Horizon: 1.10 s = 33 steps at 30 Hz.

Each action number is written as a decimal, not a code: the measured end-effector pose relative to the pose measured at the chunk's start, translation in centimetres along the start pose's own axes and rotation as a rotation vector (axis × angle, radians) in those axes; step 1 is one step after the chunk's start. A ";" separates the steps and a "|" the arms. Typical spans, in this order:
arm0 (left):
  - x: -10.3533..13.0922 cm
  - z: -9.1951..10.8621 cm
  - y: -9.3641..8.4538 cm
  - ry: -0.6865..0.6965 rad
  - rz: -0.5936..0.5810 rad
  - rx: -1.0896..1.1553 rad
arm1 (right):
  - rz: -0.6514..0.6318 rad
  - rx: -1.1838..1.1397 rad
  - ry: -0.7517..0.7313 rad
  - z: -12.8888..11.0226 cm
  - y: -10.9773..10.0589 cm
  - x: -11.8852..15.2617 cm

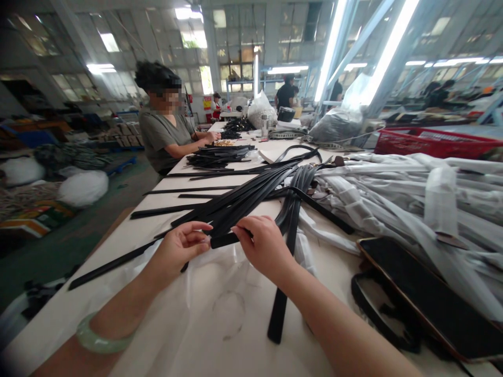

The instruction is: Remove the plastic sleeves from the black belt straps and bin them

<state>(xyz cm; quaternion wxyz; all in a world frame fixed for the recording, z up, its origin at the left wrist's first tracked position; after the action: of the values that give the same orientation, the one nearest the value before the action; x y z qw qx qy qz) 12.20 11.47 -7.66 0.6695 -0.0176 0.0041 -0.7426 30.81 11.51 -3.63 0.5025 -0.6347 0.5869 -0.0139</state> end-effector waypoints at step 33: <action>0.0 0.5 0.1 0.082 0.048 -0.186 | -0.069 0.024 -0.079 -0.6 0.3 0.1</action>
<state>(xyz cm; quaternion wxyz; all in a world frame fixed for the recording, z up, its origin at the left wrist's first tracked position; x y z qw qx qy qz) 12.33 11.49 -7.17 0.6817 -0.0493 0.1007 -0.7230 30.24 11.14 -3.60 0.5320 -0.6485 0.5442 -0.0131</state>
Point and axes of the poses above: each hand's wrist, its own x-axis away from the middle knuckle, its own y-axis out of the palm, z = x × y, the point moved 6 cm from there along -x, towards the middle knuckle, and after that the axes turned 1 degree about y, right-handed, at the moved point
